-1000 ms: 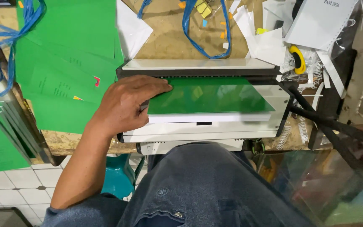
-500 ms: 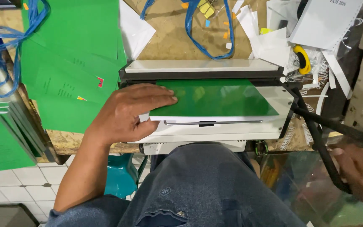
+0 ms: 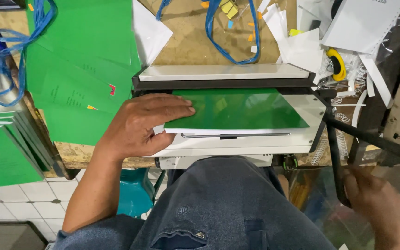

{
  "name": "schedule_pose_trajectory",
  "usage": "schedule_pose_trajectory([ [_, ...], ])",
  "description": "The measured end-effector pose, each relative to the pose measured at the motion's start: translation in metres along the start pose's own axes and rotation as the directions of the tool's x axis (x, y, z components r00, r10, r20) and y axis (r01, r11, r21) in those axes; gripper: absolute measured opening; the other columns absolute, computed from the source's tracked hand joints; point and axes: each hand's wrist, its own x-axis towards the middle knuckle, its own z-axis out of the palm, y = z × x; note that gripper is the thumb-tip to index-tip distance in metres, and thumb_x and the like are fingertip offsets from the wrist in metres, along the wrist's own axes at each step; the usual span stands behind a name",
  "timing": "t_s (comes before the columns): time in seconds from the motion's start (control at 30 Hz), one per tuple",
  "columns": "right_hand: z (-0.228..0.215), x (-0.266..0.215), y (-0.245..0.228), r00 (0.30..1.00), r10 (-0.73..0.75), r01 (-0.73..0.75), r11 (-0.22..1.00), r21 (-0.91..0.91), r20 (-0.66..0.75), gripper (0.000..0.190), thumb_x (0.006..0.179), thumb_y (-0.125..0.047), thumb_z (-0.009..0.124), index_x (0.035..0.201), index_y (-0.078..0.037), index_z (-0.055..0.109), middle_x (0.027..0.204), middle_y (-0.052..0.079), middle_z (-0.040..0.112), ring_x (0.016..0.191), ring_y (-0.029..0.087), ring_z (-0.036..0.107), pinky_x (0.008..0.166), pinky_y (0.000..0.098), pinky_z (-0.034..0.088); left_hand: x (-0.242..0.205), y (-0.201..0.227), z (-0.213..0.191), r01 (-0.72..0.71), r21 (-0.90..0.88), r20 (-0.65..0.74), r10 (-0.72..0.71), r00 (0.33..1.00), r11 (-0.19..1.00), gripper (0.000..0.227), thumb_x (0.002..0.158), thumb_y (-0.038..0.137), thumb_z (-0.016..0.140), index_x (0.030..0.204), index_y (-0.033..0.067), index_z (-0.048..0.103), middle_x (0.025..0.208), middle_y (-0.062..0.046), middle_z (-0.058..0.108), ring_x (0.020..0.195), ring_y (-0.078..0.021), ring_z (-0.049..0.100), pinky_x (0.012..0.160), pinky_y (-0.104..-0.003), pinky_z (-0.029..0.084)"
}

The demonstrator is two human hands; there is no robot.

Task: The person uses a spiral binding machine to bind green notebook covers. They insert the covers into the machine, feed a spiral wire through the holes, and use pliers to close the wire ends. The finished notebooks are stacked on the table.

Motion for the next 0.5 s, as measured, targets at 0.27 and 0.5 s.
schedule_pose_trajectory([
  [0.27, 0.010, -0.007, -0.010, 0.985, -0.115, 0.120, 0.992, 0.035, -0.125, 0.039, 0.112, -0.052, 0.038, 0.134, -0.041, 0.067, 0.101, -0.009, 0.083, 0.087, 0.016, 0.083, 0.070, 0.0296, 0.063, -0.001, 0.000, 0.000, 0.019, -0.015, -0.001, -0.019, 1.000, 1.000, 0.048, 0.068, 0.009, 0.069, 0.115, 0.0039, 0.075, 0.117, -0.013, 0.076, 0.110, -0.0304, 0.075, 0.095, -0.040, 0.059],
  [0.5, 0.019, 0.002, -0.011, 0.992, -0.101, 0.106, 0.993, 0.053, -0.078, 0.048, 0.108, -0.057, 0.031, 0.142, -0.043, 0.061, 0.117, -0.005, 0.080, 0.099, 0.024, 0.082, 0.077, 0.0362, 0.064, -0.002, 0.000, 0.000, -0.012, -0.002, -0.008, 0.012, 1.000, 1.000, 0.046, 0.069, 0.009, 0.069, 0.114, 0.0016, 0.075, 0.116, -0.015, 0.076, 0.109, -0.0319, 0.075, 0.092, -0.040, 0.059],
])
